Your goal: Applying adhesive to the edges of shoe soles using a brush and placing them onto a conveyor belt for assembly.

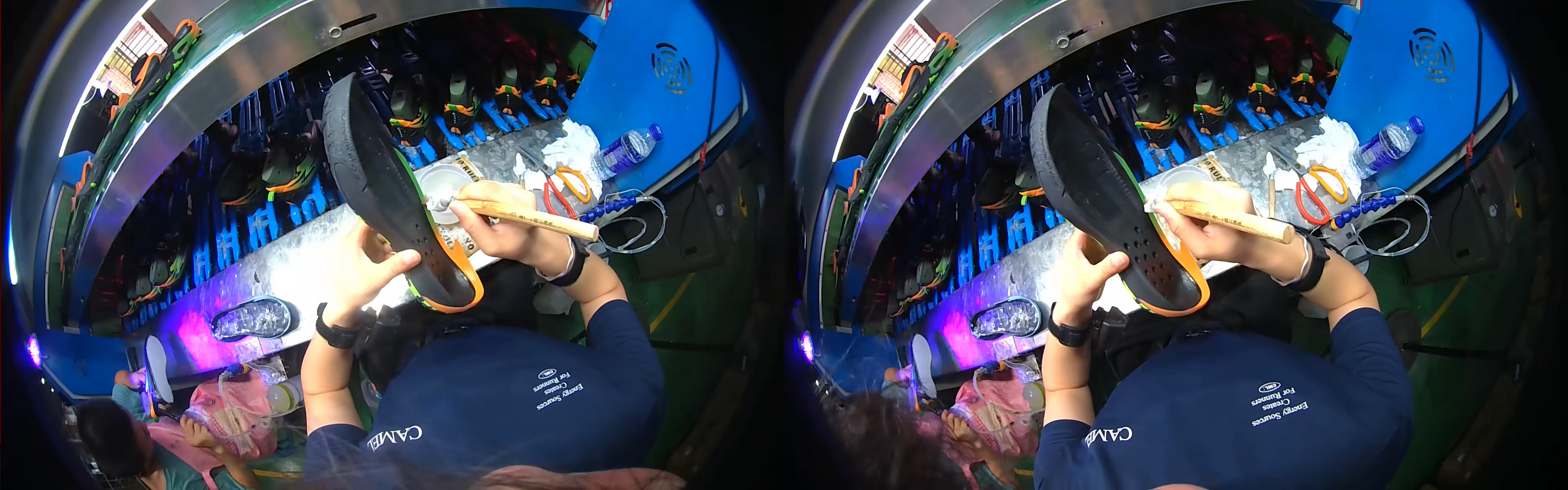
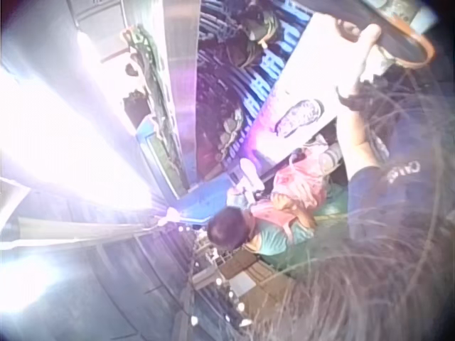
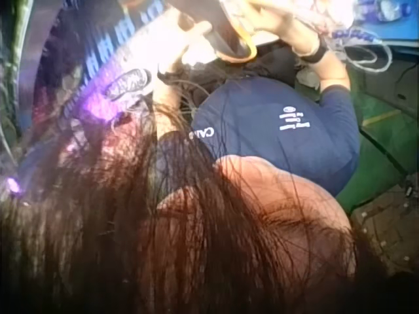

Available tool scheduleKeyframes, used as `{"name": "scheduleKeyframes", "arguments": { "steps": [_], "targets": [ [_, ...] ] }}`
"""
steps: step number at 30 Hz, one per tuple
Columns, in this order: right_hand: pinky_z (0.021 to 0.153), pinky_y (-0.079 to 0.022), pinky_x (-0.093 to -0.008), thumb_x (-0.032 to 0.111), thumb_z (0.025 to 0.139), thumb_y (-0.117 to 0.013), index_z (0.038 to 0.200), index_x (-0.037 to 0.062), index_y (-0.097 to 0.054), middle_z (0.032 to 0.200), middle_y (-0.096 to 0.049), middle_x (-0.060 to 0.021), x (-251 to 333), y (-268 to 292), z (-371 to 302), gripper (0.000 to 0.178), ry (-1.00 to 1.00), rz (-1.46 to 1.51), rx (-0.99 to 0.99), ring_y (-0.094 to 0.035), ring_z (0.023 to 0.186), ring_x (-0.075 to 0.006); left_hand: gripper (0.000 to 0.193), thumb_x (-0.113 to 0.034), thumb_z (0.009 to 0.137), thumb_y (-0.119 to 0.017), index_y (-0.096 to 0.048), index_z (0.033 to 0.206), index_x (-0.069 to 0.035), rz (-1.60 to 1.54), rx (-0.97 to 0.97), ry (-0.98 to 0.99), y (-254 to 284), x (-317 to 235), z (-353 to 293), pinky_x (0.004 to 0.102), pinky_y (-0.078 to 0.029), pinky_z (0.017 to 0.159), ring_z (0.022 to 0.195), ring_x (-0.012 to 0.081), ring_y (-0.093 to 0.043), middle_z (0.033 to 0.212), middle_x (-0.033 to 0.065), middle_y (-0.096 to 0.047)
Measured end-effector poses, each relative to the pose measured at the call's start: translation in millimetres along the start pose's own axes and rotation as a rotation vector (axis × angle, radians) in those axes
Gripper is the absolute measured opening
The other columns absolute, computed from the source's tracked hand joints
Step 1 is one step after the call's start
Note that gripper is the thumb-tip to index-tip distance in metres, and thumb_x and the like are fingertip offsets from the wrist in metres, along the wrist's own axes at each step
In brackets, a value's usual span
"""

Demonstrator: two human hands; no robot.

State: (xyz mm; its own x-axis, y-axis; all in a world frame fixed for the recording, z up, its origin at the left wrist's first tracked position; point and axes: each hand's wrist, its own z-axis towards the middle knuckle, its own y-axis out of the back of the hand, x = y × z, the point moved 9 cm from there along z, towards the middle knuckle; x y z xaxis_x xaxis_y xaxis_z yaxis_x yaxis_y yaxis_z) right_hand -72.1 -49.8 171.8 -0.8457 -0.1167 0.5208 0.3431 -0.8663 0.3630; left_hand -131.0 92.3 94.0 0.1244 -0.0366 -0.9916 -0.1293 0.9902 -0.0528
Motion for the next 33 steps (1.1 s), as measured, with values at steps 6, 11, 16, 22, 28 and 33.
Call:
{"name": "scheduleKeyframes", "arguments": {
  "steps": [6,11,16,22,28,33],
  "targets": [
    [0.048,-0.044,-0.0244,-0.002,0.07,-0.06,0.079,-0.0006,-0.053,0.065,-0.057,-0.0109,8,6,7,0.011,0.103,-0.034,-0.061,-0.057,0.053,-0.0183,0.058,-0.009,0.067,-0.07,-0.037,0.114,0.002,-0.22,0.066,0.036,-16,-4,-2,0.0286,-0.046,0.078,0.091,0.0177,-0.053,0.1,0.0118,-0.052],
    [0.048,-0.044,-0.0244,-0.002,0.069,-0.061,0.076,-0.0011,-0.055,0.066,-0.058,-0.0102,8,9,15,0.009,0.104,-0.065,-0.107,-0.057,0.053,-0.0192,0.06,-0.009,0.067,-0.07,-0.036,0.115,0.001,-0.191,0.089,0.072,-19,-3,-4,0.028,-0.047,0.076,0.088,0.0178,-0.055,0.099,0.0125,-0.053],
    [0.047,-0.044,-0.0248,-0.002,0.068,-0.062,0.072,-0.0016,-0.057,0.067,-0.058,-0.0099,4,11,19,0.007,0.108,-0.037,-0.172,-0.057,0.053,-0.0198,0.061,-0.008,0.067,-0.069,-0.034,0.116,0.001,-0.161,0.124,0.118,-22,1,-8,0.0272,-0.047,0.074,0.087,0.0174,-0.055,0.098,0.0128,-0.054],
    [0.047,-0.044,-0.025,-0.003,0.067,-0.062,0.072,-0.0012,-0.057,0.068,-0.058,-0.0097,1,7,11,0.007,0.137,-0.026,-0.114,-0.057,0.054,-0.0205,0.06,-0.008,0.068,-0.069,-0.034,0.116,0.001,-0.177,0.114,0.078,-20,-3,-5,0.027,-0.047,0.074,0.086,0.017,-0.056,0.097,0.0128,-0.054],
    [0.047,-0.044,-0.0254,-0.003,0.068,-0.06,0.077,-0.0003,-0.053,0.065,-0.057,-0.0119,7,0,6,0.011,0.137,-0.014,-0.03,-0.057,0.052,-0.0204,0.06,-0.009,0.068,-0.069,-0.034,0.116,0.001,-0.155,0.101,0.054,-15,-9,-2,0.0278,-0.047,0.075,0.087,0.0171,-0.055,0.098,0.0132,-0.054],
    [0.047,-0.044,-0.026,-0.002,0.068,-0.061,0.078,0.0,-0.054,0.065,-0.057,-0.0116,9,-1,0,0.012,0.131,-0.006,-0.007,-0.057,0.051,-0.021,0.059,-0.009,0.068,-0.069,-0.035,0.115,0.001,-0.141,0.094,0.046,-11,-12,1,0.0281,-0.047,0.076,0.088,0.0173,-0.055,0.099,0.0132,-0.054]
  ]
}}
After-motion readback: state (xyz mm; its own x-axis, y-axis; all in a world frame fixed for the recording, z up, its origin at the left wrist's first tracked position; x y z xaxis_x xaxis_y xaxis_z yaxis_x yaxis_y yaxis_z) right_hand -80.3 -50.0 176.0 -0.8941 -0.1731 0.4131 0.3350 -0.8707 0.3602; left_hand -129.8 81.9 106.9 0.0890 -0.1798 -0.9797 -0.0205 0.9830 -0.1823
